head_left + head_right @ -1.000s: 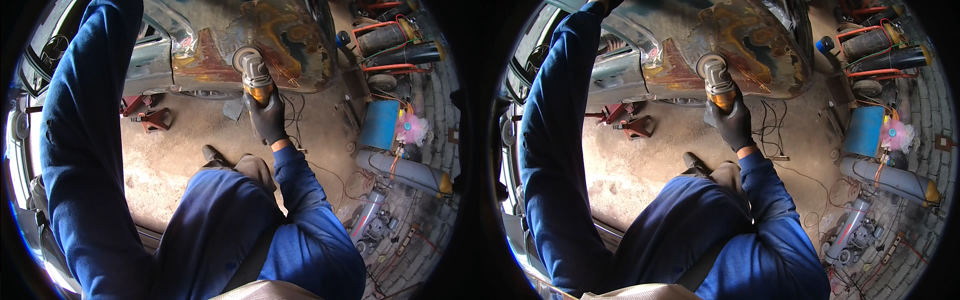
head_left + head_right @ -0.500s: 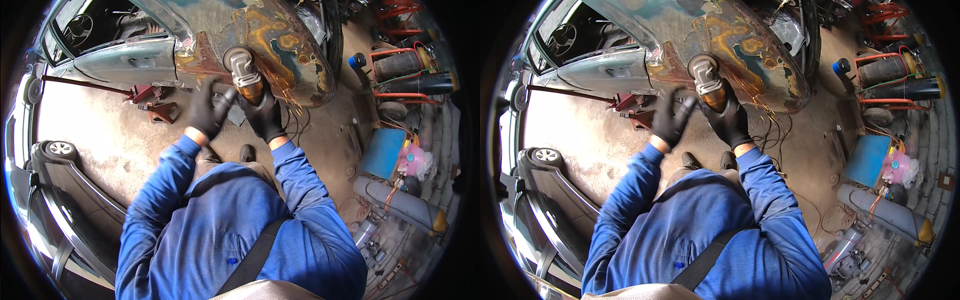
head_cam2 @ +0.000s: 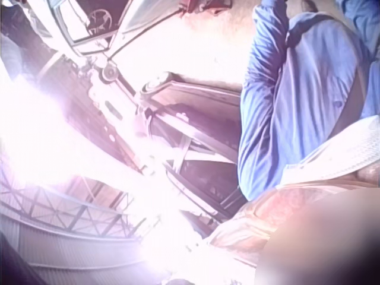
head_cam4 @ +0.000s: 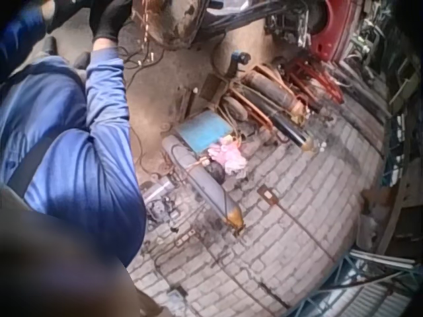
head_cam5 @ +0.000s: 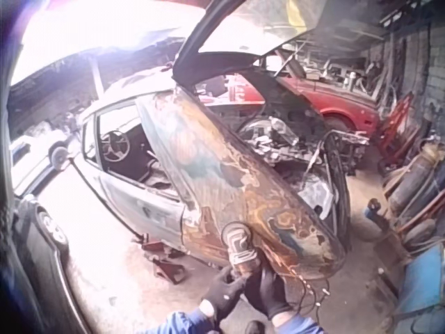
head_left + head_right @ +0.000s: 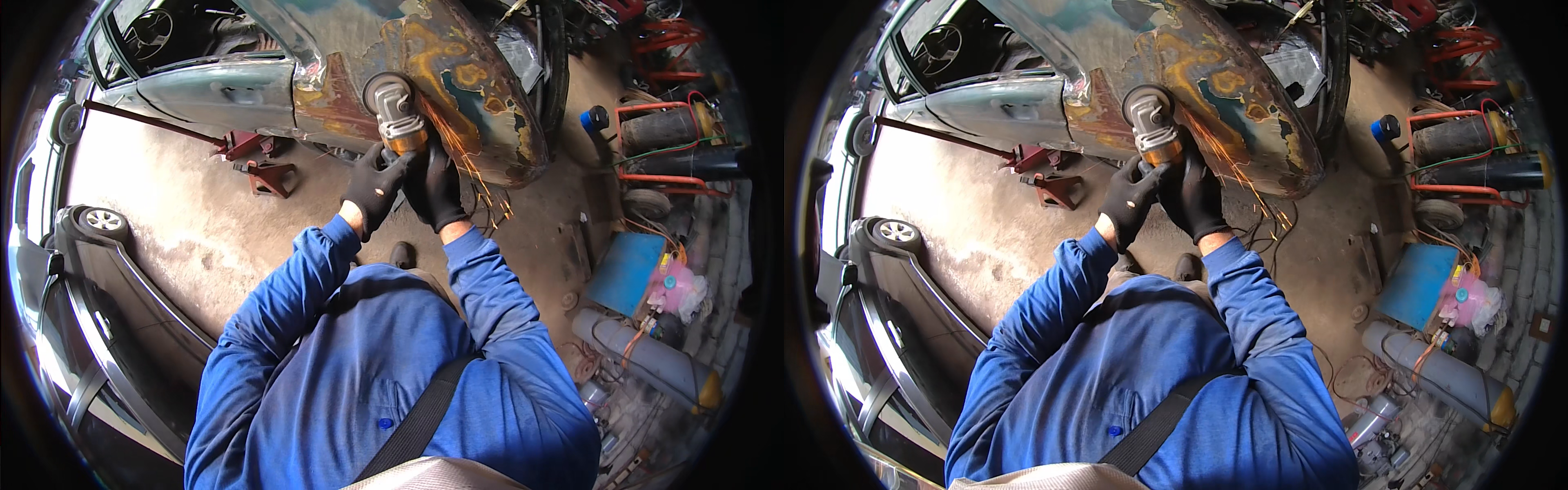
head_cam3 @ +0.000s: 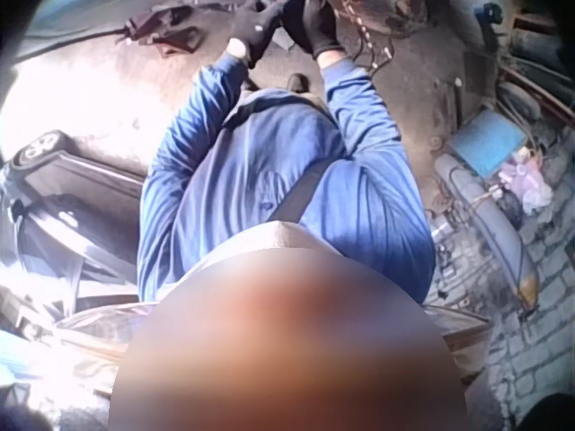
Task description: The person uses an angle grinder to remove paint and rust from the front fender and door area of a car. The person moves along the side of the vehicle, grinding different sections of the body panel.
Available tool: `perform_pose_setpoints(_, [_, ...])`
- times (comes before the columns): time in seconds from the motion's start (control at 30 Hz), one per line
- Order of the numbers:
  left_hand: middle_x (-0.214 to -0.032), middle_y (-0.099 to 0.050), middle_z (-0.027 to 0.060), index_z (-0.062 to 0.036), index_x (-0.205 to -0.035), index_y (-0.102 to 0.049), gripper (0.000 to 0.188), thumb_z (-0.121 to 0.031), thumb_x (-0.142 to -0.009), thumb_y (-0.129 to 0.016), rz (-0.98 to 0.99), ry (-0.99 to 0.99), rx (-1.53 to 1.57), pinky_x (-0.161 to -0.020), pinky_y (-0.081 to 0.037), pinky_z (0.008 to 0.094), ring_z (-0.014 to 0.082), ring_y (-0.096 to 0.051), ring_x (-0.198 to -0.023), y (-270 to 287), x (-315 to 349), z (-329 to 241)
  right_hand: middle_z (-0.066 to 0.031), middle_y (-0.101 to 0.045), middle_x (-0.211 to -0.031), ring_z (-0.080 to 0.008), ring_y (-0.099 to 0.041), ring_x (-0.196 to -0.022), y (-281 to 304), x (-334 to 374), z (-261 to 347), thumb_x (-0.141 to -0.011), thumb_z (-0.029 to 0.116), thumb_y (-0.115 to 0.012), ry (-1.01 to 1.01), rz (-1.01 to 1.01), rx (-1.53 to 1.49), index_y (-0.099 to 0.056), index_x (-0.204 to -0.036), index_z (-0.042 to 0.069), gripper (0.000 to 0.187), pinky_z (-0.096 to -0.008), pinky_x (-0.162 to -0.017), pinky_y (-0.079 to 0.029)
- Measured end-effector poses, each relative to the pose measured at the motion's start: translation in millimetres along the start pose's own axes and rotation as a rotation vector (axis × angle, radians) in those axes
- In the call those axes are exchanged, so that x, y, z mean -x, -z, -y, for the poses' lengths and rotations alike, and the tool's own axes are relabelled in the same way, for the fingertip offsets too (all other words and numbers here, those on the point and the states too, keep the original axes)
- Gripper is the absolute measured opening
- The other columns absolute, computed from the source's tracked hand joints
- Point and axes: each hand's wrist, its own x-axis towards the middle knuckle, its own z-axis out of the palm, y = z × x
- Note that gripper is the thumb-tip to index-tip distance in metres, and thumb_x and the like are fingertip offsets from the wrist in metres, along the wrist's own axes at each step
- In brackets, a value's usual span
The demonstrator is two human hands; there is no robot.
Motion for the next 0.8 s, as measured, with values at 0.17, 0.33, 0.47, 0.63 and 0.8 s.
perform_pose_setpoints(0.17, [-0.105,-0.077,0.0050,0.0026,-0.134,-0.071,0.041,-0.028,-0.107,-0.078,-0.017,-0.021,-0.062,-0.083,-0.056,0.0295,0.0092,-0.066,-0.092,5.4,-1.3,-15.2,-0.0280,-0.072,-0.136,-0.0500,-0.072,-0.119,2.3,-6.2,19.2,-0.101,0.044,-0.075,-0.080,0.017,-0.010,-0.047,-0.162,0.007,0.077,-0.0539,-0.096,-0.060])
perform_pose_setpoints(0.33, [-0.109,-0.081,0.0093,0.0040,-0.134,-0.071,0.045,-0.030,-0.106,-0.078,-0.001,-0.045,-0.055,-0.086,-0.057,0.0318,0.0116,-0.070,-0.095,8.7,-5.5,-26.3,-0.0279,-0.073,-0.132,-0.0500,-0.072,-0.116,8.3,-16.0,34.2,-0.101,0.045,-0.077,0.006,-0.039,-0.029,-0.046,-0.162,0.007,0.079,-0.0550,-0.094,-0.060])
perform_pose_setpoints(0.47, [-0.106,-0.076,0.0027,0.0021,-0.135,-0.071,0.041,-0.028,-0.108,-0.076,0.005,-0.075,-0.109,-0.081,-0.054,0.0285,0.0081,-0.064,-0.090,8.8,-9.5,-31.4,-0.0287,-0.073,-0.132,-0.0499,-0.073,-0.117,13.9,-23.7,36.6,-0.101,0.045,-0.076,0.017,-0.033,-0.021,-0.044,-0.164,0.006,0.081,-0.0549,-0.094,-0.060])
perform_pose_setpoints(0.63, [-0.104,-0.075,0.0026,0.0018,-0.131,-0.073,0.037,-0.028,-0.108,-0.075,-0.016,-0.065,0.087,-0.081,-0.054,0.0278,0.0074,-0.064,-0.091,-0.5,-4.6,-29.0,-0.0286,-0.073,-0.131,-0.0495,-0.073,-0.116,19.6,-21.4,33.4,-0.102,0.041,-0.074,0.024,0.011,0.043,-0.044,-0.164,0.005,0.078,-0.0539,-0.093,-0.061])
perform_pose_setpoints(0.8, [-0.104,-0.074,-0.0009,0.0009,-0.132,-0.073,0.036,-0.028,-0.110,-0.074,0.005,-0.157,0.032,-0.081,-0.055,0.0275,0.0063,-0.065,-0.091,6.0,-8.0,-33.7,-0.0299,-0.072,-0.132,-0.0496,-0.073,-0.116,18.1,-28.3,36.6,-0.101,0.039,-0.075,0.037,-0.018,0.055,-0.044,-0.165,0.005,0.080,-0.0534,-0.094,-0.061])
